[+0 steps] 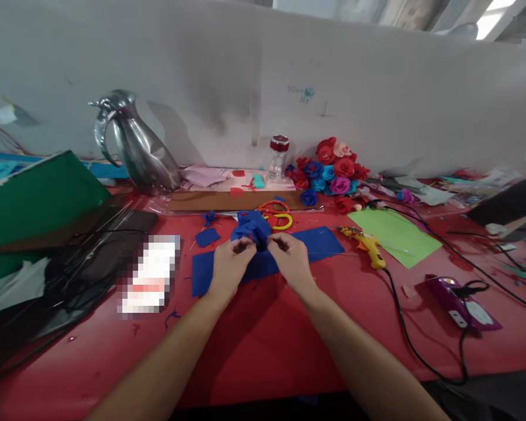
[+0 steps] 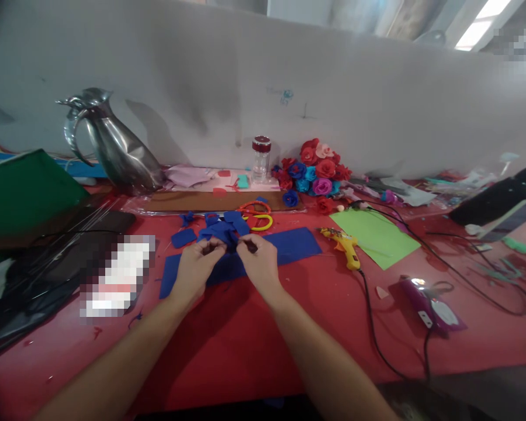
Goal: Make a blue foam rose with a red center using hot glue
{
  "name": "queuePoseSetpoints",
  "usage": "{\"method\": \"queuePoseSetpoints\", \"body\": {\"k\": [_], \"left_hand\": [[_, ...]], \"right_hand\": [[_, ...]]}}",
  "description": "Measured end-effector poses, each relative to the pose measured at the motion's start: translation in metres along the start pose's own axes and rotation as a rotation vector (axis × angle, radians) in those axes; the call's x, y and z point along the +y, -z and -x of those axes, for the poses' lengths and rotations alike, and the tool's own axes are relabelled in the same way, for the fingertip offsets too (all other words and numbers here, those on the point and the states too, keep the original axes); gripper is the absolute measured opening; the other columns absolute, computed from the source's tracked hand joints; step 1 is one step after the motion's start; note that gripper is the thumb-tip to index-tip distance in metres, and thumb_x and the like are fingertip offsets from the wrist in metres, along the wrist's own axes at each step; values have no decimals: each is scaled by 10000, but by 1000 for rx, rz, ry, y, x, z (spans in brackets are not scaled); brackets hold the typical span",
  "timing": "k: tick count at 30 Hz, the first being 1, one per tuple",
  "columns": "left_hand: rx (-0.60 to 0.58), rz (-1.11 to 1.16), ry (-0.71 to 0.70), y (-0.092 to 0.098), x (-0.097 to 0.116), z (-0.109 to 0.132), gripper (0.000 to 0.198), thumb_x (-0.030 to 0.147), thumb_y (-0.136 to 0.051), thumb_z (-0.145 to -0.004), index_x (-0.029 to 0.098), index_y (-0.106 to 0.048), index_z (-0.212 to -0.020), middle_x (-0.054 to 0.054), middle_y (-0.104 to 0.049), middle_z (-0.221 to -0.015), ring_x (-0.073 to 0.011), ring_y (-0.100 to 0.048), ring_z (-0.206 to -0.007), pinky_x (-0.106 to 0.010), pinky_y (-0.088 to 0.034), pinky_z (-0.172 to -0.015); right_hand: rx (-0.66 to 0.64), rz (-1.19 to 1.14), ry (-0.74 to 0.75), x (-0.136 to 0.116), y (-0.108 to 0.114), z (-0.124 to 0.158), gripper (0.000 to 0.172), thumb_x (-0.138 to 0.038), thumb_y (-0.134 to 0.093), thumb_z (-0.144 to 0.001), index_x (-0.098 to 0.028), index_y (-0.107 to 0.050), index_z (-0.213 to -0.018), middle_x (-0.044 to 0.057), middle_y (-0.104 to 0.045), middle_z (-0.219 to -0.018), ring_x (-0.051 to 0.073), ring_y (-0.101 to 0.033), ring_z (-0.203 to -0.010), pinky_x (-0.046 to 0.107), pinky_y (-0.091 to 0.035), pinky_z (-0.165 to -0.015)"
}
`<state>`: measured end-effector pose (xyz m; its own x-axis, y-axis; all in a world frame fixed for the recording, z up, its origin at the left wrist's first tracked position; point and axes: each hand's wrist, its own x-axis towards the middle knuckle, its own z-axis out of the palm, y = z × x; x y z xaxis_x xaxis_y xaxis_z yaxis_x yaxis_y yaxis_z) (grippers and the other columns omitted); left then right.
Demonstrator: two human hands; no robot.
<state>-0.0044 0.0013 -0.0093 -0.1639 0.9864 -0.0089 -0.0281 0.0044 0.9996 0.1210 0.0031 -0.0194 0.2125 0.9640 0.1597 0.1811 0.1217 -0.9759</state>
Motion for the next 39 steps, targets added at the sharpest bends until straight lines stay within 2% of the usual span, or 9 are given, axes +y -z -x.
{"method": "queuePoseSetpoints", "body": {"k": [7,11,15,17,21,24,28,33,39], "left_hand": [[162,121,90,10,3,-17,116,255,-652,-549,171,-576,-575,67,-475,-501,-67,-356,-464,-219,-261,-464],[262,239,103,21,3,-28,197,236,-707,-516,167,-563,-632,69,-496,-534,-46,-323,-430,-217,-210,-429],[336,347,61,25,5,-30,297,187,-759,-469,179,-537,-666,73,-520,-598,-30,-322,-425,-212,-199,-417],[261,333,51,21,9,-25,266,238,-768,-509,164,-583,-684,70,-503,-567,-29,-311,-419,-213,-188,-417],[-20,265,123,8,14,-9,328,325,-802,-525,145,-645,-750,56,-534,-571,-24,-277,-409,-216,-176,-417],[-104,257,145,3,12,-4,285,302,-798,-527,164,-636,-716,78,-486,-529,-42,-309,-432,-212,-198,-427],[-136,244,138,5,8,-5,210,267,-761,-560,172,-579,-605,90,-419,-480,-43,-287,-416,-218,-192,-425],[-124,215,138,7,9,-6,130,232,-690,-567,175,-579,-606,93,-381,-442,-43,-249,-396,-222,-162,-419],[-71,200,128,7,6,-8,100,219,-648,-552,177,-567,-592,98,-360,-424,-44,-249,-386,-221,-156,-415]], "right_hand": [[288,-410,-322,2,12,-20,106,-308,-567,-646,-214,-519,-661,-76,-506,-509,111,-518,-490,221,-356,-471],[290,-484,-373,1,14,-22,111,-290,-578,-636,-216,-506,-677,-82,-504,-490,103,-502,-467,217,-347,-461],[209,-419,-301,3,10,-18,136,-323,-594,-642,-215,-539,-703,-72,-525,-520,110,-528,-491,228,-367,-479],[142,-366,-253,3,6,-15,158,-347,-604,-649,-212,-561,-719,-61,-544,-551,113,-540,-507,234,-376,-487],[6,-302,-212,2,-1,-8,208,-384,-620,-668,-199,-595,-760,-51,-566,-584,108,-536,-502,235,-394,-495],[-81,-293,-183,-1,-4,-3,200,-384,-619,-693,-199,-598,-765,-52,-564,-577,107,-536,-505,228,-401,-498],[-116,-276,-151,-3,-6,0,222,-421,-609,-728,-207,-601,-787,-44,-576,-619,113,-554,-534,229,-412,-508],[-106,-237,-112,-3,-5,0,161,-346,-640,-679,-212,-585,-748,-46,-583,-616,115,-555,-545,235,-429,-552],[-122,-213,-112,-1,-4,0,168,-372,-611,-719,-204,-614,-716,-37,-591,-609,118,-561,-536,233,-427,-545]]}}
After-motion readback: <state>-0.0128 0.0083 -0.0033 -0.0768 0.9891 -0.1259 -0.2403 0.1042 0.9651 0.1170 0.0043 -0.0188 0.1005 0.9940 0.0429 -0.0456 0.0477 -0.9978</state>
